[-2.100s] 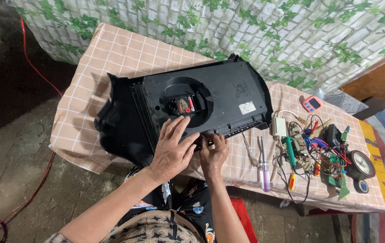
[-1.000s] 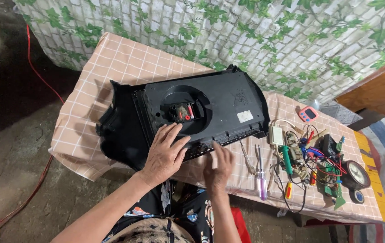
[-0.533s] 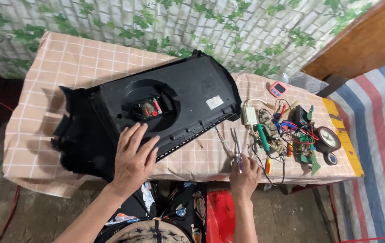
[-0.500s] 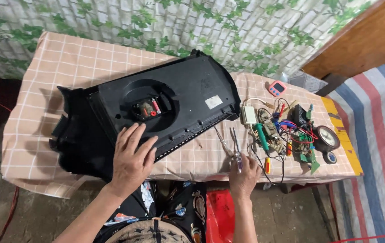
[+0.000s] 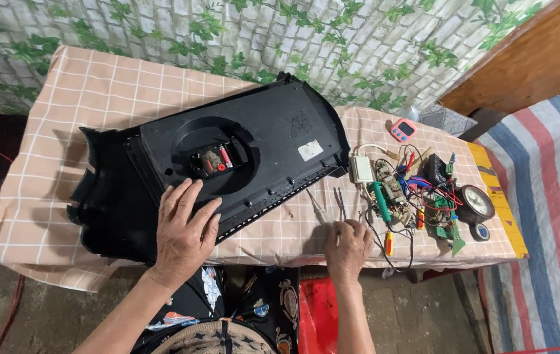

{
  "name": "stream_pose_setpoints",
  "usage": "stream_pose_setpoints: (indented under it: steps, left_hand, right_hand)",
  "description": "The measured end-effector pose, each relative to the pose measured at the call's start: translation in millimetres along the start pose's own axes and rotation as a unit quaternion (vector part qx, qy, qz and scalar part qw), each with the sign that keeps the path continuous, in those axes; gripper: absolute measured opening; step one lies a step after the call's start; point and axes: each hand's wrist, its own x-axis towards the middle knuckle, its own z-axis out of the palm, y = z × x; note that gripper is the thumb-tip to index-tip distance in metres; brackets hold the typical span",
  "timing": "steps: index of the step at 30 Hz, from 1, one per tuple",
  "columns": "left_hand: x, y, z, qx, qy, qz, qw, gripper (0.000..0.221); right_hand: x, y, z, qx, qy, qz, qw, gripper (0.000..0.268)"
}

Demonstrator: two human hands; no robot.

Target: Reassembling a decorative wall clock by attaching the back frame and securing components with a screwdriver.

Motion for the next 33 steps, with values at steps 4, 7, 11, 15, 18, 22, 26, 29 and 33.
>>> stream_pose_setpoints:
  steps: [4,7,11,15,18,22,26,29,33]
  left_hand:
    - [-2,-2,6,0.003,-0.001,0.005,1.0,0.02]
    - [2,-1,0,0.009,-0.008,0.006,1.0,0.021]
    - [9,2,-11,-0.012,-0.09,-0.024,0.996,0.03]
    - [12,4,-12,-0.024,-0.069,-0.022,0.997,0.028]
    - [14,4,-15,-0.032,-0.081,-0.025,0.996,0.031]
    - [29,1,-15,-0.045,-0.096,-0.002,0.994,0.033]
    - [51,11,-4,-0.13,-0.172,0.096,0.972,0.044]
    - [62,12,13,-0.229,-0.245,0.102,0.937,0.032]
    - [46,-14,69,-0.219,-0.261,0.128,0.932,0.018]
  right_hand:
    - [-6,7,12,-0.003,0.007,-0.019,1.0,0.012]
    - [-7,16,-2,-0.014,0.035,-0.003,0.999,0.031]
    - [-15,10,-34,-0.055,-0.129,0.111,0.984,0.049]
    - [-22,14,-32,-0.011,-0.107,0.11,0.988,0.04]
    - [-9,10,-56,-0.026,-0.102,0.124,0.987,0.033]
    - [15,-18,-132,0.145,-0.093,0.019,0.985,0.044]
    - [49,-82,-192,0.207,-0.166,-0.093,0.96,0.037]
    - [73,-131,-211,0.23,-0.196,-0.185,0.935,0.024]
    - [96,-165,-197,0.163,-0.202,-0.239,0.936,0.014]
